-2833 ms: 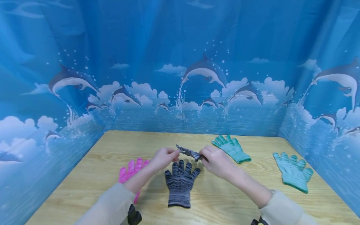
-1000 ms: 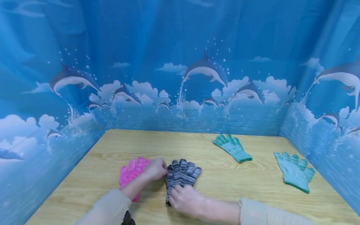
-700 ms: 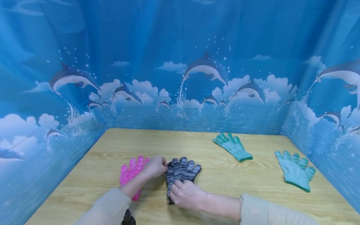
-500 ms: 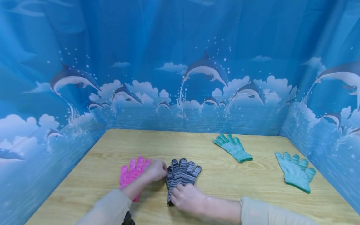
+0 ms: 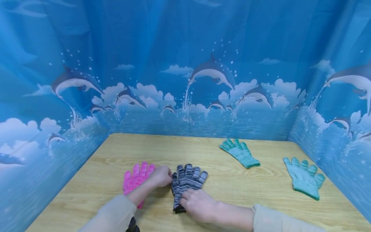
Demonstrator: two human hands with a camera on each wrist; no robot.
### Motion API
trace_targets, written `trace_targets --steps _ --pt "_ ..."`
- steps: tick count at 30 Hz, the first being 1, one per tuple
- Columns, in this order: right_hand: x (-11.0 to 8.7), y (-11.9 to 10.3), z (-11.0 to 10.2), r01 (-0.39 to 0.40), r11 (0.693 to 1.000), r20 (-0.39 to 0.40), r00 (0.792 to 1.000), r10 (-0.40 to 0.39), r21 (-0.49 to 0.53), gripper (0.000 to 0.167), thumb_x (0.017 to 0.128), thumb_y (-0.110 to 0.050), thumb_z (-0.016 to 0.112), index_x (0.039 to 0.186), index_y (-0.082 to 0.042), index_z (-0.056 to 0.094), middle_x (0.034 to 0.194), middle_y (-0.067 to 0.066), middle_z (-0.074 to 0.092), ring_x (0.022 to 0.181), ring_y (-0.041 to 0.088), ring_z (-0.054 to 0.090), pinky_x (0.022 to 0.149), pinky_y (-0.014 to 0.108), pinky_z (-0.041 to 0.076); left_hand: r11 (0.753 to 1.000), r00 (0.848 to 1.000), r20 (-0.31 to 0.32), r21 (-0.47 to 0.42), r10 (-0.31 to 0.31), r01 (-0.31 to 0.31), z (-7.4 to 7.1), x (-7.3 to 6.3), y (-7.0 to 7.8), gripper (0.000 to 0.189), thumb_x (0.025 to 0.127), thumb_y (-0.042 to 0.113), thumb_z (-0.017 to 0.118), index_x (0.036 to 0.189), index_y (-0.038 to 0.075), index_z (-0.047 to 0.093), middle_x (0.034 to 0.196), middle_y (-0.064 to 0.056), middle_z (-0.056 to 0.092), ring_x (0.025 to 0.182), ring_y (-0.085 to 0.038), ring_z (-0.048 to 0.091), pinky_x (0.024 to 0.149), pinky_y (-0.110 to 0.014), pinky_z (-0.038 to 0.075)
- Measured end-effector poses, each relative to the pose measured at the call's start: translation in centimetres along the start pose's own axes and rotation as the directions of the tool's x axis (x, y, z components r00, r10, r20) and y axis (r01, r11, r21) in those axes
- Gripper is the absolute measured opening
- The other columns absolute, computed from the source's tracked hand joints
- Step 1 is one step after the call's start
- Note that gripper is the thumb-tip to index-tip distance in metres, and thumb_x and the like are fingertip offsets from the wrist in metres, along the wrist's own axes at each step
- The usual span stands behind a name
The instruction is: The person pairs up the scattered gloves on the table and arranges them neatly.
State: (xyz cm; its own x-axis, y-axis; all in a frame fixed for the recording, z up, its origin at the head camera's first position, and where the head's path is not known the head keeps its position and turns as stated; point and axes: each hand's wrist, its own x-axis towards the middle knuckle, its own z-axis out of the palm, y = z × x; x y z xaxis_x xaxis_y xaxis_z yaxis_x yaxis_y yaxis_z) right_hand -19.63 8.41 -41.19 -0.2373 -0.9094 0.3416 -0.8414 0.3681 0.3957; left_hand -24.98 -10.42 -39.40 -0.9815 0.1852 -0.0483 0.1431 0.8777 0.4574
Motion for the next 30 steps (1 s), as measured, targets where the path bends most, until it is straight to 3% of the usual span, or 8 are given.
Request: trace_targets --steps 7,14,18,25,30 --pt "-0.3 0.2 -0.19 0.007 0.996 0.125 0.992 -0.018 0.085 0.016 0.077 -0.027 0.07 0.084 -0.015 0.061 0.075 -0.006 0.051 0.068 0.007 0.051 0.056 0.021 0.04 1.0 1.0 0.004 0.018 -0.015 0.015 0.41 0.12 -0.05 0.018 0.064 0.004 0.062 0.055 0.012 0.049 0.052 0.001 0.049 0.049 -0.012 0.043 0.045 -0.024 0.032" --pt "-0.47 0.23 -0.23 0.04 0.996 0.17 0.984 -0.052 0.075 0.017 0.081 -0.02 0.066 0.095 -0.012 0.065 0.08 -0.005 0.052 0.072 0.007 0.05 0.06 0.02 0.042 0.999 0.999 -0.007 0.025 -0.037 0.037 0.51 0.28 -0.04 0.025 0.066 0.006 0.063 0.052 0.014 0.044 0.051 0.003 0.043 0.047 -0.011 0.039 0.044 -0.024 0.03" --pt "-0.5 0.1 -0.19 0.028 0.997 0.144 0.989 -0.038 0.072 0.012 0.08 -0.019 0.065 0.091 -0.013 0.064 0.079 -0.005 0.051 0.07 0.007 0.049 0.057 0.02 0.041 0.998 0.999 -0.02 0.054 -0.024 0.025 0.58 0.26 -0.15 0.027 0.066 0.006 0.062 0.052 0.015 0.042 0.05 0.003 0.04 0.046 -0.011 0.036 0.043 -0.024 0.028" --pt "-0.51 -0.29 -0.6 -0.11 0.989 0.183 0.979 0.091 0.097 0.018 0.072 -0.024 0.073 0.078 -0.015 0.059 0.072 -0.006 0.051 0.065 0.007 0.052 0.053 0.022 0.041 0.994 1.0 -0.017 0.106 -0.018 0.02 0.78 0.29 -0.27 0.023 0.067 0.007 0.062 0.055 0.013 0.045 0.053 0.001 0.045 0.047 -0.013 0.04 0.043 -0.026 0.031" --pt "-0.6 -0.3 -0.8 -0.113 0.988 0.21 0.974 0.088 0.11 0.01 0.073 -0.018 0.07 0.076 -0.015 0.061 0.073 -0.007 0.047 0.066 0.007 0.049 0.053 0.021 0.04 0.985 1.0 -0.023 0.172 -0.016 0.02 0.55 0.35 -0.21 0.019 0.07 0.011 0.065 0.06 0.011 0.049 0.058 -0.001 0.048 0.051 -0.015 0.044 0.046 -0.029 0.036"
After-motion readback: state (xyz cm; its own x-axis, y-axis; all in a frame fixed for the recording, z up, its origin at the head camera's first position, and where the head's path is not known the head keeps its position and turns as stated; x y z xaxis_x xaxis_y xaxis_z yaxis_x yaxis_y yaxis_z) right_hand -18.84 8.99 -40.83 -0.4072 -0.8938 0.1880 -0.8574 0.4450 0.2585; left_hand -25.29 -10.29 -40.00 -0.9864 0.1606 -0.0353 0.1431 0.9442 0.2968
